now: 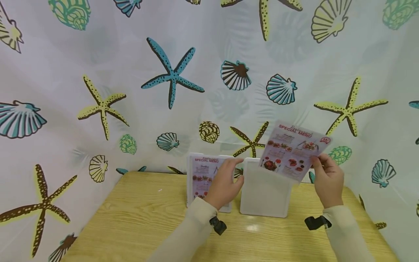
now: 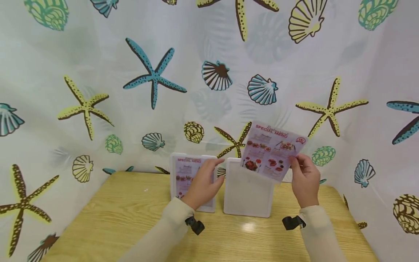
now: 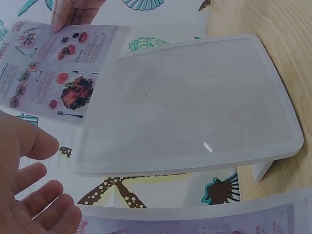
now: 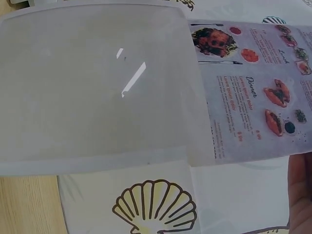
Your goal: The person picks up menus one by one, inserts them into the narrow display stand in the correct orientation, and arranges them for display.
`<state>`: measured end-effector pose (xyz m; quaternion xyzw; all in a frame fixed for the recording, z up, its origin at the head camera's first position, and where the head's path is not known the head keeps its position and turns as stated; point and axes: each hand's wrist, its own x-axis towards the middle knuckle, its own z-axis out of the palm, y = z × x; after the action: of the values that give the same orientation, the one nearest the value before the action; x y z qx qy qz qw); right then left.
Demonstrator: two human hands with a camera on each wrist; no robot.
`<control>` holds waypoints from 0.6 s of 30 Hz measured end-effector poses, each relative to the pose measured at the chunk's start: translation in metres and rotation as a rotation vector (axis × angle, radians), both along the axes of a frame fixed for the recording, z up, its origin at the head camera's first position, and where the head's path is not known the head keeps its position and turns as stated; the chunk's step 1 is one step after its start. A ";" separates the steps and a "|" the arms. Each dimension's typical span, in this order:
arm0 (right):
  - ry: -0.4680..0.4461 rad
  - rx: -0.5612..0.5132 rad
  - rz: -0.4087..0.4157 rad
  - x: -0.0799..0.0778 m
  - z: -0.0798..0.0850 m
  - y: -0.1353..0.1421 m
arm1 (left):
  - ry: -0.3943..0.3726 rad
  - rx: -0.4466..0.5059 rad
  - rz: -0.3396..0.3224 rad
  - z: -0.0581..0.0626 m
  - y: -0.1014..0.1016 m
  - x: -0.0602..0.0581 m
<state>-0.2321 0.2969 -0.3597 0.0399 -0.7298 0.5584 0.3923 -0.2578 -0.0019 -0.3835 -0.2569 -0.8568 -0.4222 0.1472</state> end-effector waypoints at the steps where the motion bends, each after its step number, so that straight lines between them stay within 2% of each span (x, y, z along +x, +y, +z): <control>1: 0.000 0.005 -0.005 0.000 0.001 0.001 | 0.001 -0.007 0.001 0.001 0.000 0.000; 9: 0.022 0.028 -0.079 -0.004 0.009 0.007 | 0.056 -0.132 0.016 0.004 0.002 -0.005; 14: 0.035 0.037 -0.102 -0.007 0.016 0.009 | 0.100 -0.241 0.029 0.006 0.006 -0.008; 18: 0.030 0.041 -0.114 -0.010 0.021 0.010 | 0.117 -0.292 0.039 0.008 0.009 -0.009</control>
<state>-0.2417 0.3073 -0.3388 0.0147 -0.7360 0.5196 0.4336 -0.2670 0.0070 -0.3758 -0.2828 -0.9039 -0.2747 0.1662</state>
